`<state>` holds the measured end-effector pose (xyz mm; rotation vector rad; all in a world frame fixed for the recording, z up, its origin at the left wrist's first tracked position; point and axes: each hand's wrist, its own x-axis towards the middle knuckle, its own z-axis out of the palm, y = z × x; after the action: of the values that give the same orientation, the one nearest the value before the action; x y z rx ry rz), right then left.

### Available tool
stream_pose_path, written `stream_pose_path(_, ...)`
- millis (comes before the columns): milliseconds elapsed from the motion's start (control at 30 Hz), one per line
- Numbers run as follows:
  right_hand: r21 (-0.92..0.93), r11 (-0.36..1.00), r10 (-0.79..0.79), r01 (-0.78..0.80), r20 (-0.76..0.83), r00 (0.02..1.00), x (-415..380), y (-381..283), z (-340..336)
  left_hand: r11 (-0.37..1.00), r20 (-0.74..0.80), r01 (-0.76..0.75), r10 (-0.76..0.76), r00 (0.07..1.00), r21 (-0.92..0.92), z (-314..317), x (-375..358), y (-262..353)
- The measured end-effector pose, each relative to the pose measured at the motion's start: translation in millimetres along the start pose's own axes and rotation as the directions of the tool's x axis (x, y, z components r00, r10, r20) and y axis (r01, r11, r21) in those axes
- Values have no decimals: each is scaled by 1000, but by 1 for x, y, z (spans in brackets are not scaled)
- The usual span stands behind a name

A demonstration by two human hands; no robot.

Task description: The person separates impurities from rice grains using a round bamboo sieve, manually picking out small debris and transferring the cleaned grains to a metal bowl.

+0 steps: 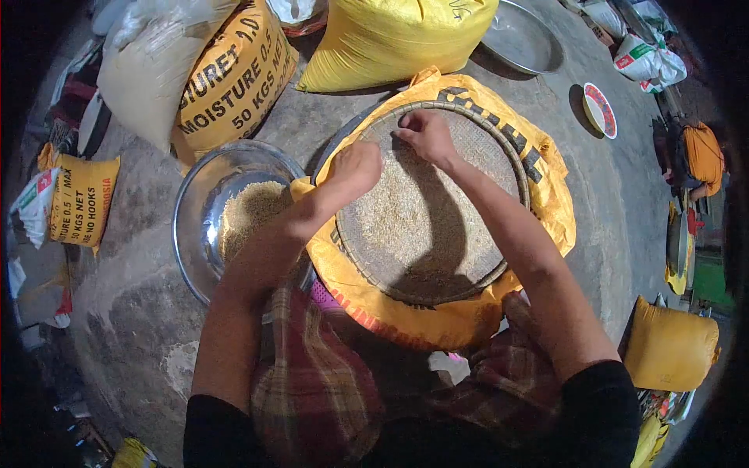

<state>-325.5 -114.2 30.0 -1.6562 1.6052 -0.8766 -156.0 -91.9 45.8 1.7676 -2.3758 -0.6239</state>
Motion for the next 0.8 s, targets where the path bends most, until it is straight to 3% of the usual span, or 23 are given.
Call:
stream_pose_path(67, -70, 997, -44, 41, -50, 998, 0, -1, 8, 1000, 18, -4, 3, 1000, 31, -1, -1, -1)
stream_pose_path(133, -189, 979, -90, 79, -50, 995, 2, 0, 11, 981, 36, 4, 3, 999, -194, -7, 0, -4)
stream_pose_path(267, -232, 969, -77, 85, 43, 996, 4, 9, -4, 964, -29, -22, 15, 999, -264, -4, 1, -4)
stream_pose_path(333, -260, 965, -31, 44, 55, 998, 2, 9, -14, 963, 18, -51, 58, 998, -265, 0, 0, 2)
stream_pose_path(400, -219, 975, -10, 33, 106, 994, -7, 8, -20, 982, 55, -33, 44, 998, -188, 5, -3, 8)
stream_pose_path(467, -147, 986, -38, 82, 280, 959, -21, 7, -22, 994, 96, -23, 33, 995, -104, 8, -4, 10)
stream_pose_path(500, -173, 966, -133, 191, 300, 945, -28, 6, -22, 980, 77, -15, 31, 997, -199, 8, -5, 8)
stream_pose_path(600, -165, 974, -122, 158, 208, 970, -38, 3, -24, 940, 42, -38, 56, 998, -340, 1, -8, 3)
stream_pose_path(667, -147, 986, -40, 76, 234, 971, -41, -3, -30, 919, 20, -67, 81, 996, -389, 1, -9, -4)
stream_pose_path(733, -105, 982, -120, 156, 294, 948, -44, -4, -30, 661, 346, 275, -26, 938, -698, 3, -7, -11)
stream_pose_path(767, -58, 993, -77, 100, 312, 947, -46, -6, -26, 451, 365, 316, 22, 931, -835, 5, -11, -17)
stream_pose_path(800, -56, 994, -75, 97, 309, 948, -48, -8, -22, 453, 368, 318, 23, 930, -833, 6, -16, -19)
